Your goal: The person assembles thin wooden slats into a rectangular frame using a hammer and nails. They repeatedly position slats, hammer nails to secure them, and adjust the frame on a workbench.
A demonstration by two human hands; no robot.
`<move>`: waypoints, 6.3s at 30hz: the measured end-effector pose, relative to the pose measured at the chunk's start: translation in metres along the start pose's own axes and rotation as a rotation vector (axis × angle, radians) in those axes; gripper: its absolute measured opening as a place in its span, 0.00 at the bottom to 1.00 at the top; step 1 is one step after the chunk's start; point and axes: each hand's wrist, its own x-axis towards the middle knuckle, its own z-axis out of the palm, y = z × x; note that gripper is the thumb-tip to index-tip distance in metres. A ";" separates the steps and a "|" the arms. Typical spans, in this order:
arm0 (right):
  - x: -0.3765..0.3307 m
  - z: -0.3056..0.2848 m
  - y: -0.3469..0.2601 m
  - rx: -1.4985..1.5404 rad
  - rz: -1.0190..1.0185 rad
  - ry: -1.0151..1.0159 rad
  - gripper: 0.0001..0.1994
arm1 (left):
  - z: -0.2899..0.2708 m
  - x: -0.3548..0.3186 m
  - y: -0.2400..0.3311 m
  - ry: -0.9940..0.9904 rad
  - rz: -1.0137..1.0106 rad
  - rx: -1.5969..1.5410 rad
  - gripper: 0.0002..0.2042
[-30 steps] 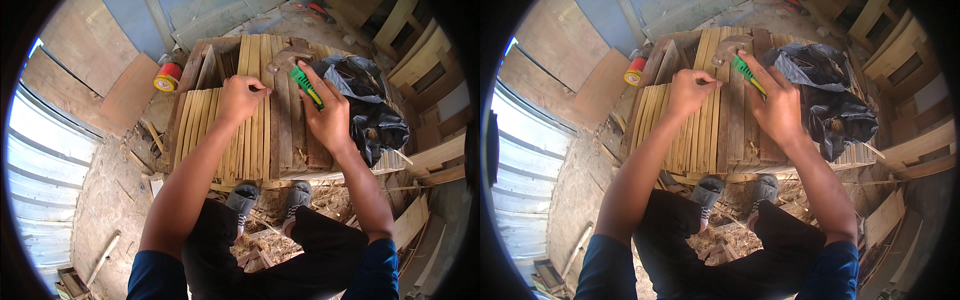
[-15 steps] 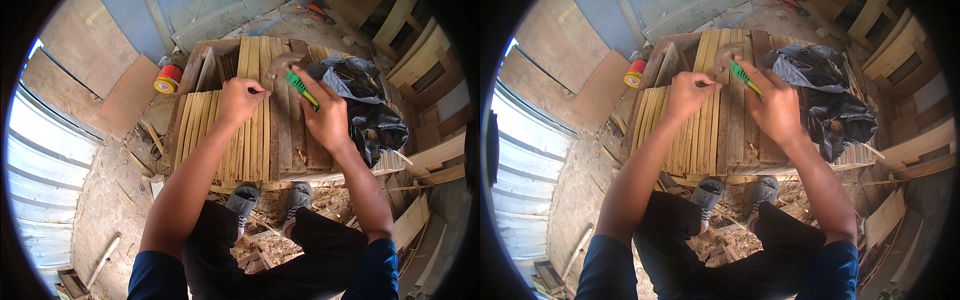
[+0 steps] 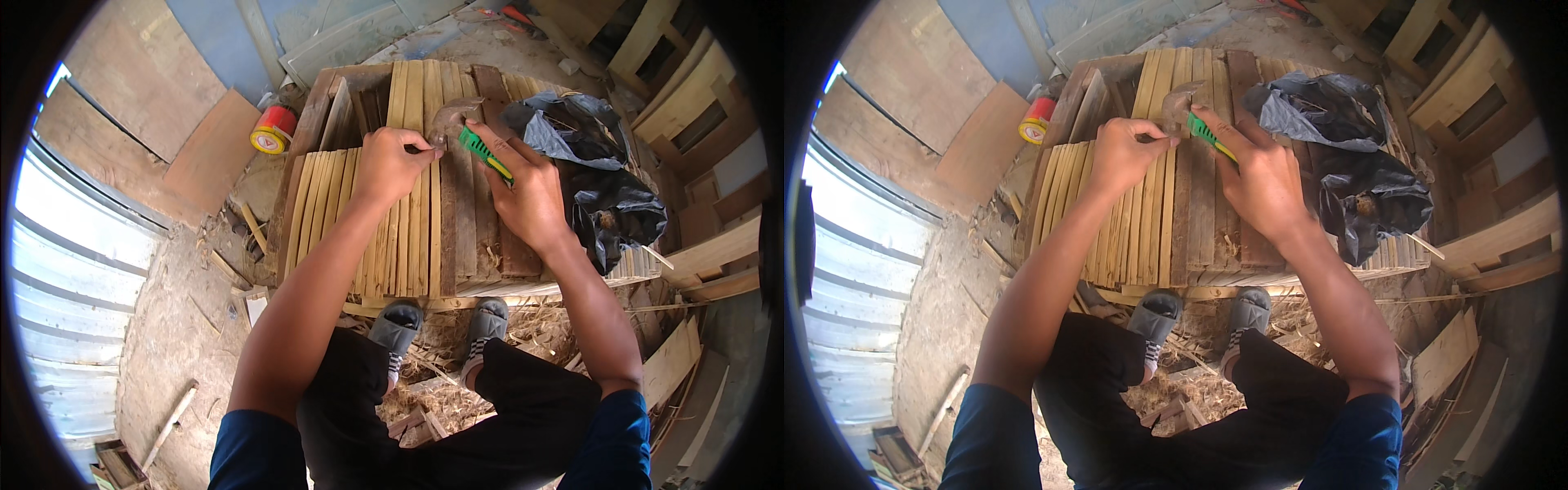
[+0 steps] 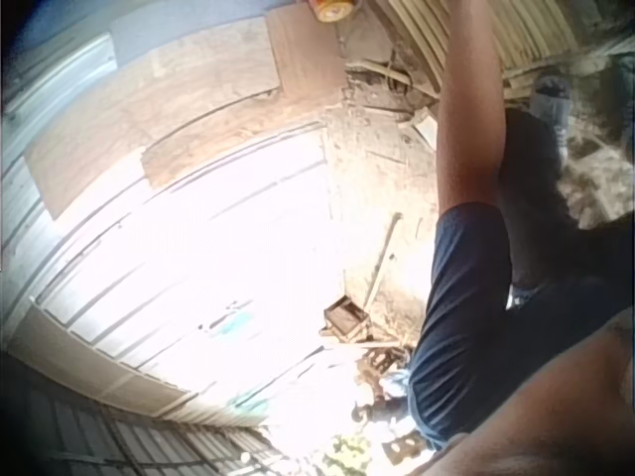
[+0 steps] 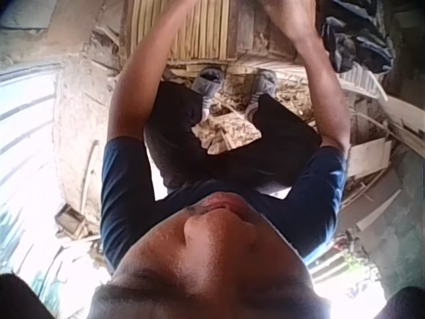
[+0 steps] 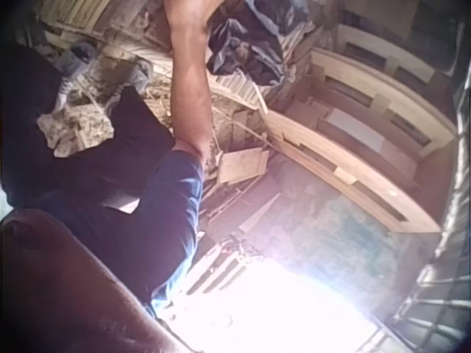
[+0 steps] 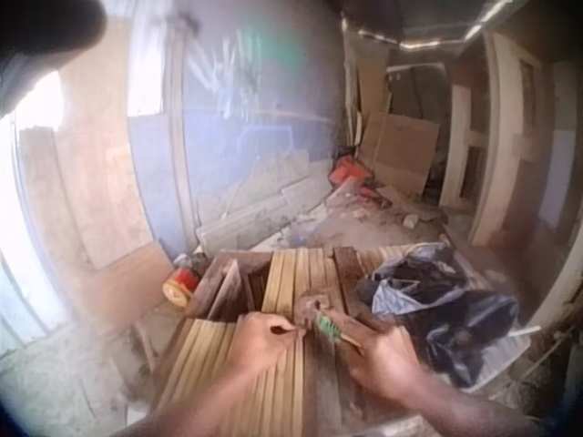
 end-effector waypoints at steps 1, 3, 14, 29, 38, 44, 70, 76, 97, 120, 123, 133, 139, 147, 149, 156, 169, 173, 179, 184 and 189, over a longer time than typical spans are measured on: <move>0.000 0.000 0.000 0.017 0.006 0.031 0.34 | 0.000 0.000 0.000 -0.004 -0.004 0.000 0.10; -0.001 0.002 0.000 0.046 0.008 0.073 0.34 | -0.001 0.000 0.002 -0.001 -0.008 -0.002 0.10; -0.003 -0.003 0.005 0.364 0.211 0.143 0.29 | -0.002 -0.003 0.004 -0.005 0.005 0.023 0.10; -0.014 -0.024 0.013 0.497 0.313 0.158 0.26 | -0.016 -0.003 0.004 -0.119 0.016 0.014 0.12; -0.026 -0.046 0.008 0.520 0.332 0.171 0.27 | -0.021 -0.010 0.021 -0.307 0.145 0.570 0.48; -0.040 -0.063 0.011 0.559 0.397 0.182 0.27 | -0.035 -0.007 0.018 -0.468 -0.064 0.659 0.58; -0.067 -0.089 0.027 0.550 0.450 0.214 0.28 | -0.013 -0.010 0.036 -0.446 -0.020 0.543 0.39; -0.069 -0.092 0.021 0.581 0.514 0.199 0.27 | -0.011 -0.009 0.023 -0.383 -0.003 0.346 0.30; -0.047 -0.065 0.018 0.651 0.583 0.219 0.30 | -0.020 -0.001 0.025 -0.444 -0.028 -0.064 0.17; -0.005 0.032 0.059 0.228 0.532 0.043 0.22 | -0.082 -0.024 0.082 0.239 -0.073 -0.855 0.28; -0.004 0.025 0.065 0.145 0.484 0.106 0.19 | -0.106 -0.033 0.061 0.253 -0.271 -0.746 0.30; -0.049 -0.026 -0.039 0.101 0.504 -0.440 0.31 | -0.157 -0.059 -0.001 0.300 -0.681 -0.492 0.29; -0.069 -0.004 -0.065 0.125 0.420 -0.615 0.37 | -0.151 -0.057 -0.012 0.093 -0.644 -0.562 0.30; -0.089 -0.012 -0.068 0.306 0.448 -0.206 0.25 | -0.138 -0.065 0.029 0.073 -0.622 -0.599 0.28; -0.090 -0.021 -0.057 0.389 0.410 -0.076 0.23 | -0.133 -0.065 0.047 0.017 -0.571 -0.635 0.28; -0.104 -0.052 -0.026 0.285 0.595 -0.203 0.20 | -0.105 -0.061 0.083 -0.153 -0.692 -0.560 0.28; -0.103 -0.049 0.005 0.052 0.549 -0.239 0.22 | -0.046 -0.047 0.093 -0.035 -0.447 -0.440 0.27; -0.097 -0.046 0.001 0.049 0.541 -0.261 0.23 | -0.019 -0.041 0.100 0.043 -0.271 -0.355 0.17; -0.076 -0.063 0.005 0.049 0.516 -0.171 0.19 | 0.033 -0.029 0.106 -0.035 -0.307 -0.562 0.04; -0.058 -0.081 0.006 0.315 0.488 -0.137 0.15 | 0.057 -0.019 0.110 -0.057 -0.328 -0.604 0.03; -0.050 -0.071 0.010 0.635 0.655 -0.263 0.15 | 0.072 -0.017 0.105 -0.148 -0.372 -0.626 0.07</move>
